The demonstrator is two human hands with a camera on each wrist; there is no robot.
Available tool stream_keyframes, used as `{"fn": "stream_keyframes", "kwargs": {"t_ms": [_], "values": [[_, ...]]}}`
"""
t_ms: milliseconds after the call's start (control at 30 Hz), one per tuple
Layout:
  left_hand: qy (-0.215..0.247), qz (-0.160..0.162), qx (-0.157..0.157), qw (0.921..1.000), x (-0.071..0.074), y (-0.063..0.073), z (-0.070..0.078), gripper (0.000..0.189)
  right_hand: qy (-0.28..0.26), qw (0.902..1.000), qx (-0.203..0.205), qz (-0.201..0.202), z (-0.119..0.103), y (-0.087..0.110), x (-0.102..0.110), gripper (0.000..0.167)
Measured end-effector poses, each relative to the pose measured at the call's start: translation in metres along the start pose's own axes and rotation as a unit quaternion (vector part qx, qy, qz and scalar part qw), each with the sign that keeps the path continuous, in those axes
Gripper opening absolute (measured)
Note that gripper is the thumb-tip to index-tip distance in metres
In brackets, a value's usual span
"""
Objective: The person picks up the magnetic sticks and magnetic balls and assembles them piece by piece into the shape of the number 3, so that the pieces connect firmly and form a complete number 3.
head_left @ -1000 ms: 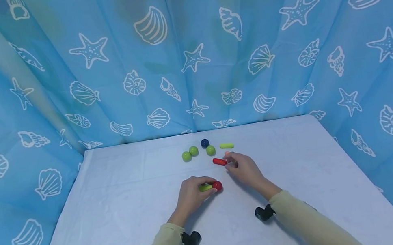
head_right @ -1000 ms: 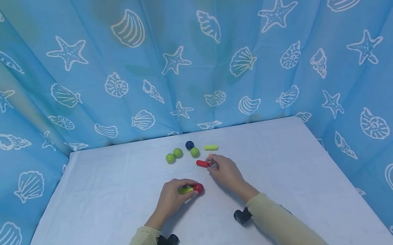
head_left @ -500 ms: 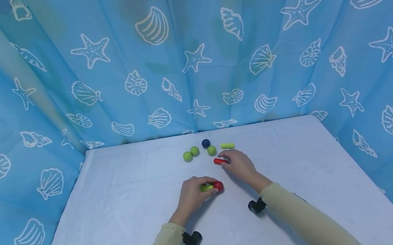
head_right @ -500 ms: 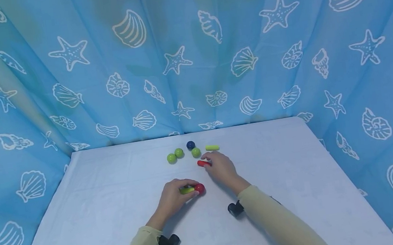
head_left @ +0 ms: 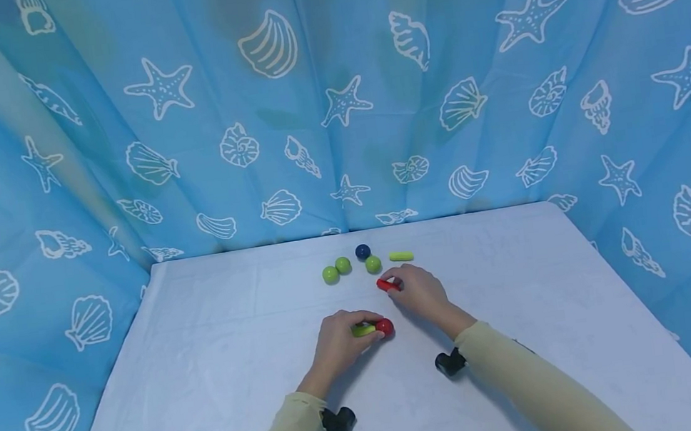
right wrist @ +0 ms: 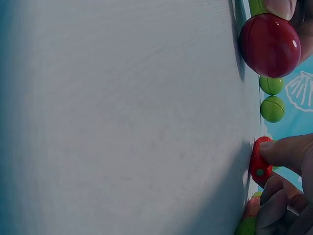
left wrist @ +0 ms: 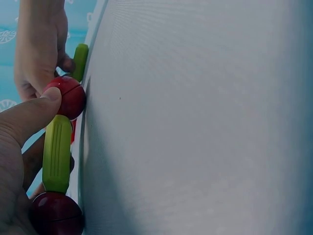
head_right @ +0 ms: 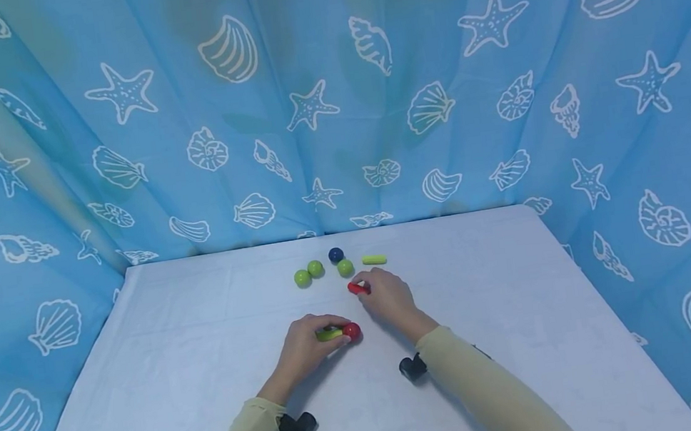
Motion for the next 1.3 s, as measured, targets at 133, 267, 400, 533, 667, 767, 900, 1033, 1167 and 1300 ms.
{"fn": "stream_keyframes", "kwargs": {"t_ms": [133,267,400,533,667,767,900,1033,1167,1300], "values": [[-0.001,0.000,0.001,1.0000,0.000,0.000,-0.001,0.029,0.005,0.9999,0.003,-0.012,-0.001,0.002,0.000,0.036],[0.002,-0.001,0.002,1.0000,0.000,0.000,-0.001,0.029,0.017,0.9994,0.006,-0.029,-0.001,0.003,-0.001,0.041],[0.005,-0.002,0.001,1.0000,0.000,0.000,-0.001,0.028,0.021,0.9989,0.010,-0.040,-0.001,0.006,-0.002,0.043],[0.003,-0.002,-0.001,1.0000,0.000,0.000,-0.001,0.028,0.020,0.9987,0.017,-0.044,-0.001,0.011,-0.002,0.042],[0.005,-0.002,0.001,1.0000,0.000,-0.001,-0.001,0.028,0.012,0.9985,0.023,-0.047,-0.002,0.017,0.000,0.042],[0.009,-0.001,0.004,0.9999,0.001,0.000,0.000,0.028,0.005,0.9985,0.028,-0.048,-0.002,0.022,0.002,0.043],[0.009,-0.002,0.008,0.9999,0.000,0.000,0.000,0.028,-0.003,0.9982,0.035,-0.050,-0.001,0.026,0.002,0.042],[0.005,-0.003,0.010,0.9999,0.000,0.000,-0.001,0.028,-0.010,0.9976,0.034,-0.060,0.001,0.028,0.001,0.044],[0.004,-0.004,0.011,0.9999,0.000,0.000,-0.001,0.028,-0.016,0.9973,0.036,-0.062,0.001,0.030,0.000,0.044],[0.006,-0.005,0.013,0.9999,0.000,-0.001,0.000,0.028,-0.021,0.9973,0.042,-0.056,0.001,0.031,0.002,0.042]]}}
Point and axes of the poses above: each hand's wrist, its own y-axis away from the middle knuckle, its own x-axis out of the back of the hand, z = x × y, the point moved 2 cm from there along -y, towards the middle knuckle, and after that the axes turned 4 degrees about x, right-handed, at the moved point
